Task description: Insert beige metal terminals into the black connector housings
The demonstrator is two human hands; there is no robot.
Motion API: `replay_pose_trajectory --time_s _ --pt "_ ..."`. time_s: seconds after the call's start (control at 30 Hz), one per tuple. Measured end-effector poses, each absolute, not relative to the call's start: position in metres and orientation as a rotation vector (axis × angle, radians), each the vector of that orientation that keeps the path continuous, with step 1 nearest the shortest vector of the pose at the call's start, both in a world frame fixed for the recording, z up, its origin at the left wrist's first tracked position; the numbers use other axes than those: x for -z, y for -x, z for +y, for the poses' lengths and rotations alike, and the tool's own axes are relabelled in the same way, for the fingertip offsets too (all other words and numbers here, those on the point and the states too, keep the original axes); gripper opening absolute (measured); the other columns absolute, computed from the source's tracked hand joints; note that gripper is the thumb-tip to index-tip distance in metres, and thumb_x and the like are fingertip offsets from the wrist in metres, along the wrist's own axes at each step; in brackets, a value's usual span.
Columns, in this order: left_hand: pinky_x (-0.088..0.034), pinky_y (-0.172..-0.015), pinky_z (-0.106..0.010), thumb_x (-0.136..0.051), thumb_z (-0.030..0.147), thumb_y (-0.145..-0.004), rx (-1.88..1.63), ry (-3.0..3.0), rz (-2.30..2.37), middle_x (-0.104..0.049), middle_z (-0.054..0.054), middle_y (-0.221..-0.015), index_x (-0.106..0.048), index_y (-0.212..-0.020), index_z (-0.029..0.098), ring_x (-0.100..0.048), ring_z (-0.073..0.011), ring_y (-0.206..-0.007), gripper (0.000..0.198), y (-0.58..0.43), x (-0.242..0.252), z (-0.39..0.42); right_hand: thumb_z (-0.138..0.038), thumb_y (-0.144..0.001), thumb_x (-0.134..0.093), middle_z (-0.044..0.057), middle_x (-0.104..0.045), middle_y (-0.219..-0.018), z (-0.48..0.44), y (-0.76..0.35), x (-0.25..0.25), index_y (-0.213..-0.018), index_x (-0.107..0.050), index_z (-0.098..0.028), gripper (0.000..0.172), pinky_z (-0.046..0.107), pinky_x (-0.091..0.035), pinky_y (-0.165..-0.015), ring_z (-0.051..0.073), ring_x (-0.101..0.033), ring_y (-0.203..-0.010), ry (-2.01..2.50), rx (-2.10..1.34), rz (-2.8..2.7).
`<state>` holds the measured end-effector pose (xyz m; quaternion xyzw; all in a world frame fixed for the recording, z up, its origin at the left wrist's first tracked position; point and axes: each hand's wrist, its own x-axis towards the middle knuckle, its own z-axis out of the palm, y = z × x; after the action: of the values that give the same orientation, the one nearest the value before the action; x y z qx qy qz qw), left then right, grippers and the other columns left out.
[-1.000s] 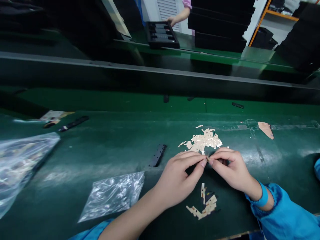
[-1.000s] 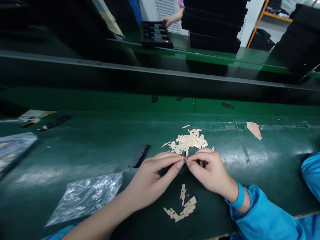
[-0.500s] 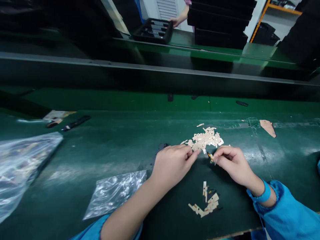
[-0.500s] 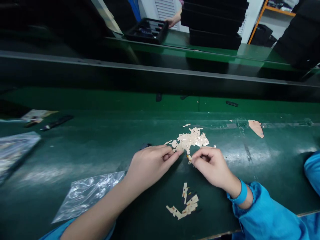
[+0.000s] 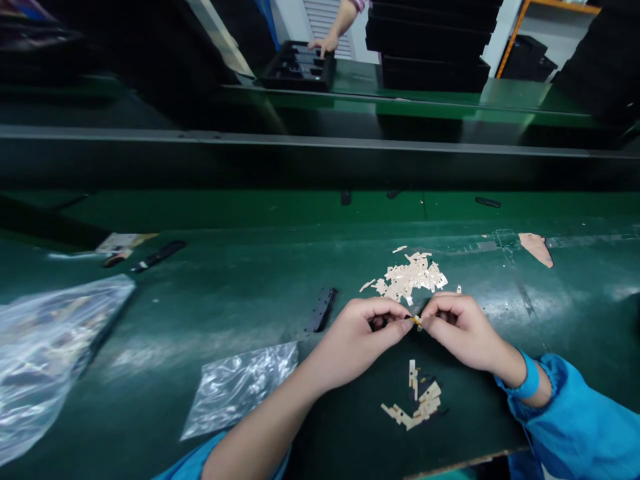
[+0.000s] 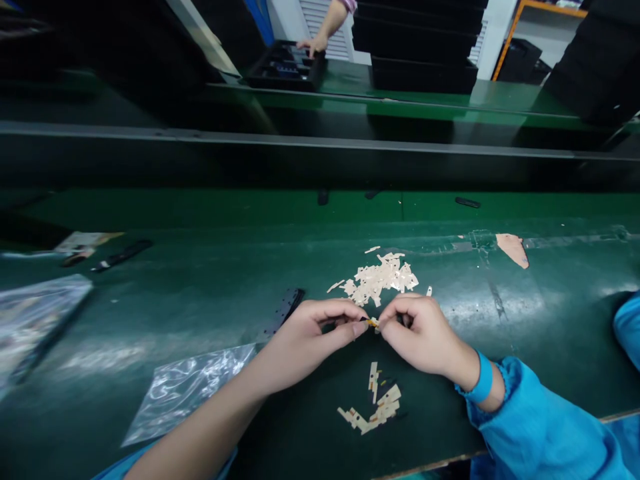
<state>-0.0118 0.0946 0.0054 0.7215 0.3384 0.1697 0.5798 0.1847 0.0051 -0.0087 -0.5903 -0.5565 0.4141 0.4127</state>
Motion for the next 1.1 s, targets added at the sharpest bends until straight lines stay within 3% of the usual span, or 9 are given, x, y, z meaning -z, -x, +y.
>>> replay_pose_trajectory --time_s 0.13,0.33,0.63,1.1 --pt "-0.050 -0.055 -0.026 -0.064 0.027 -0.089 -0.412 -1.751 0.806 -0.075 -0.003 -0.074 -0.079 -0.083 0.021 -0.064 -0.0167 -0.064 0.017 0.012 -0.005 0.094 -0.013 -0.085 -0.059 0.000 -0.067 -0.071 0.005 -0.183 0.006 -0.076 -0.070 -0.021 0.016 0.029 -0.045 -0.065 0.017 -0.060 -0.070 1.508 -0.907 -1.490" --pt "-0.054 -0.062 -0.028 -0.064 0.020 -0.089 -0.704 -2.049 0.872 -0.076 -0.003 -0.077 -0.077 -0.085 0.020 -0.067 -0.0162 -0.066 0.014 0.013 -0.002 0.087 -0.021 -0.089 -0.066 0.004 -0.073 -0.082 0.002 -0.179 0.004 -0.085 -0.072 -0.023 0.007 0.036 -0.049 -0.075 0.022 -0.065 -0.080 1.577 -0.492 -1.610" --pt "-0.054 -0.067 -0.029 -0.060 0.015 -0.095 -0.688 -2.328 0.660 -0.076 -0.001 -0.079 -0.073 -0.088 0.021 -0.069 -0.0164 -0.070 0.016 0.012 -0.006 0.078 -0.017 -0.090 -0.062 0.002 -0.074 -0.075 0.000 -0.176 0.003 -0.081 -0.076 -0.022 0.017 0.033 -0.046 -0.071 0.019 -0.063 -0.071 1.566 -0.546 -1.743" --pt "-0.051 -0.068 -0.030 -0.059 0.016 -0.094 -0.536 -2.261 0.627 -0.075 -0.001 -0.081 -0.073 -0.090 0.020 -0.068 -0.0172 -0.073 0.015 0.013 -0.005 0.077 -0.008 -0.079 -0.060 -0.001 -0.071 -0.068 0.004 -0.180 0.008 -0.070 -0.075 -0.022 0.022 0.031 -0.045 -0.069 0.017 -0.062 -0.067 1.500 -0.765 -1.653"
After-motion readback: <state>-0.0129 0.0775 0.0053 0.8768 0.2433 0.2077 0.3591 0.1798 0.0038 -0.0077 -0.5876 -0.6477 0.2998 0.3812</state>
